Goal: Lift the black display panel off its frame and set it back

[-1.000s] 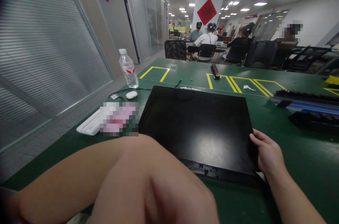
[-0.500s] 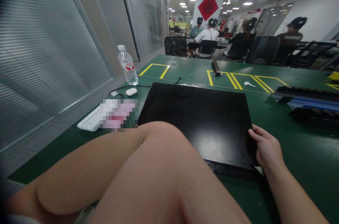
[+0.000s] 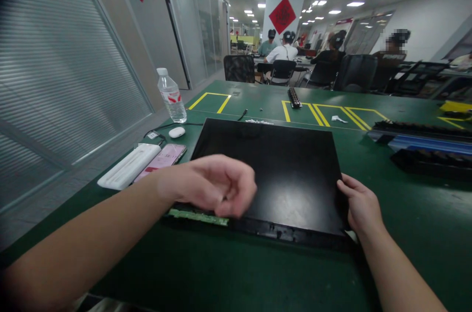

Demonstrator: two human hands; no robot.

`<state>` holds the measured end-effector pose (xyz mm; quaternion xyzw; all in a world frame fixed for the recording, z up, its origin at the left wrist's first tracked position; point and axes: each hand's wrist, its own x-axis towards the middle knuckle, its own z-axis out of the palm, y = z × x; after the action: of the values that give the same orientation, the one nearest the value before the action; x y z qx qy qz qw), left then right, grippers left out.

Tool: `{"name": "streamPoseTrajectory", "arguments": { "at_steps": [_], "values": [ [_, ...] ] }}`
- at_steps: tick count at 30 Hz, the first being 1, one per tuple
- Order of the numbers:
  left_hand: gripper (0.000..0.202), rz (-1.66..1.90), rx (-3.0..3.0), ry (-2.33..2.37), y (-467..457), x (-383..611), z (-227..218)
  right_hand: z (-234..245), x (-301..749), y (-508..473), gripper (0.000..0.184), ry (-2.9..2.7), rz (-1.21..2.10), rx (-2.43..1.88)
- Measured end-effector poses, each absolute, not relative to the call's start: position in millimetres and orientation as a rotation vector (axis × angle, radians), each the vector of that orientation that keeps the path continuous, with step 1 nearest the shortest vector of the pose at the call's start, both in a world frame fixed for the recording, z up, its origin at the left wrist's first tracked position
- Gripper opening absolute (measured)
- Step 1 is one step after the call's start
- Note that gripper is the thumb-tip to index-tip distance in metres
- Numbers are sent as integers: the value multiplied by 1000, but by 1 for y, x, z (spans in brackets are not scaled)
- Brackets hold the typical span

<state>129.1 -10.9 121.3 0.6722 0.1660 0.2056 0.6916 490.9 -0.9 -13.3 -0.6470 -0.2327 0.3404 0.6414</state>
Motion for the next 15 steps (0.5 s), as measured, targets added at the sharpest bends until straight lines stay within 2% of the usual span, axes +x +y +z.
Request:
{"name": "streamPoseTrajectory", "arguments": {
  "at_steps": [2, 4, 5, 9, 15],
  "values": [
    [25, 837, 1478, 739, 3, 110, 101, -14, 490, 0, 28, -499, 786, -1477],
    [33, 1258, 1370, 1258, 14, 87, 75, -14, 490, 0, 28, -489, 800, -1477],
    [39, 1334, 1316, 1372, 17, 75, 62, -15, 490, 0, 29, -494, 802, -1477],
    [57, 1292, 1183, 1483, 20, 43, 26, -17, 492, 0, 31, -545, 799, -1462],
    [51, 1082, 1039, 1156, 13, 35, 16, -18, 493, -1, 30, -546, 783, -1466]
  ]
}}
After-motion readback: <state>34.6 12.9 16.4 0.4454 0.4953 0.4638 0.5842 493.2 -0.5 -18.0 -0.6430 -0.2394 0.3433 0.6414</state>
